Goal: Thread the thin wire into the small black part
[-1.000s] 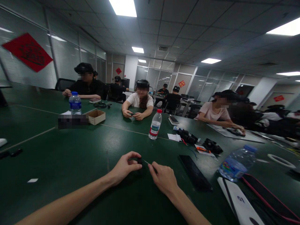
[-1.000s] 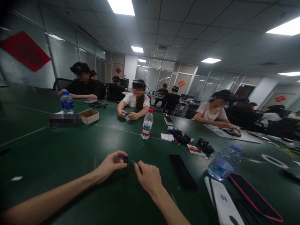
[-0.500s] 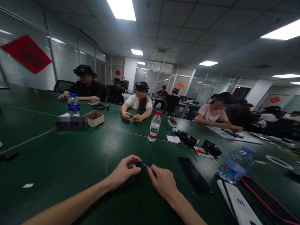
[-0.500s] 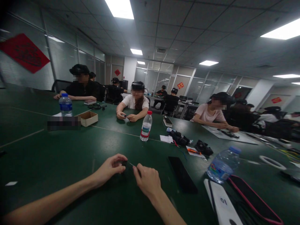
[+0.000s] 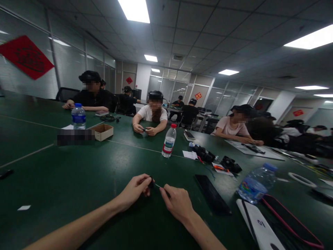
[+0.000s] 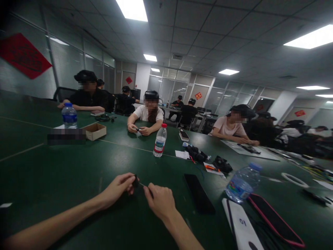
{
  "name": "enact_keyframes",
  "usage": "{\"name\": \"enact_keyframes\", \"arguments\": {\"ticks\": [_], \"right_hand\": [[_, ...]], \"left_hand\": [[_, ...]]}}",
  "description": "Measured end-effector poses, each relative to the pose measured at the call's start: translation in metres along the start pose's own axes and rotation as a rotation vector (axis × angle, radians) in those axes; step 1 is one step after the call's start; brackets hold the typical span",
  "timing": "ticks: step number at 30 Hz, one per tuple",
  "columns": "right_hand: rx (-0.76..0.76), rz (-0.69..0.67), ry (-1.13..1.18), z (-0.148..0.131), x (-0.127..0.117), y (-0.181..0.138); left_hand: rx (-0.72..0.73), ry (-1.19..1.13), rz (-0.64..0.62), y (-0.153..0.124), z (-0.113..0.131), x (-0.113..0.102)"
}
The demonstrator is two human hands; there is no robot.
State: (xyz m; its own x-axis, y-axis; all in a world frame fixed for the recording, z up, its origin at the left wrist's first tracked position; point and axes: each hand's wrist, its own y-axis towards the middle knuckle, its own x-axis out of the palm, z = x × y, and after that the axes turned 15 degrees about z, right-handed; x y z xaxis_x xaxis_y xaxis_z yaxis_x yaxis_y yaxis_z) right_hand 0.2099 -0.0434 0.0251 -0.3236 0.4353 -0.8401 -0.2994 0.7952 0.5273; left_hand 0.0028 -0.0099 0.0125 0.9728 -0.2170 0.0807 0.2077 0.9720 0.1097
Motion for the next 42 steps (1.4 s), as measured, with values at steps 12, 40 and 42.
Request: {"name": "enact_keyframes", "arguments": {"ticks": [12,40,42], "right_hand": [[-0.057,-0.013,-0.017,-0.001,0.001,-0.001],[-0.004,-0.052,-0.081,-0.007,-0.001,0.000],[-0.009,-0.062,-0.076,-0.007,-0.002,0.001]], "left_hand": [[-0.068,-0.169,0.069,0.008,-0.020,-0.005],[0.104,-0.009,0.060,0.004,-0.011,-0.005],[0.104,0.016,0.063,0.004,-0.010,-0.006]]}}
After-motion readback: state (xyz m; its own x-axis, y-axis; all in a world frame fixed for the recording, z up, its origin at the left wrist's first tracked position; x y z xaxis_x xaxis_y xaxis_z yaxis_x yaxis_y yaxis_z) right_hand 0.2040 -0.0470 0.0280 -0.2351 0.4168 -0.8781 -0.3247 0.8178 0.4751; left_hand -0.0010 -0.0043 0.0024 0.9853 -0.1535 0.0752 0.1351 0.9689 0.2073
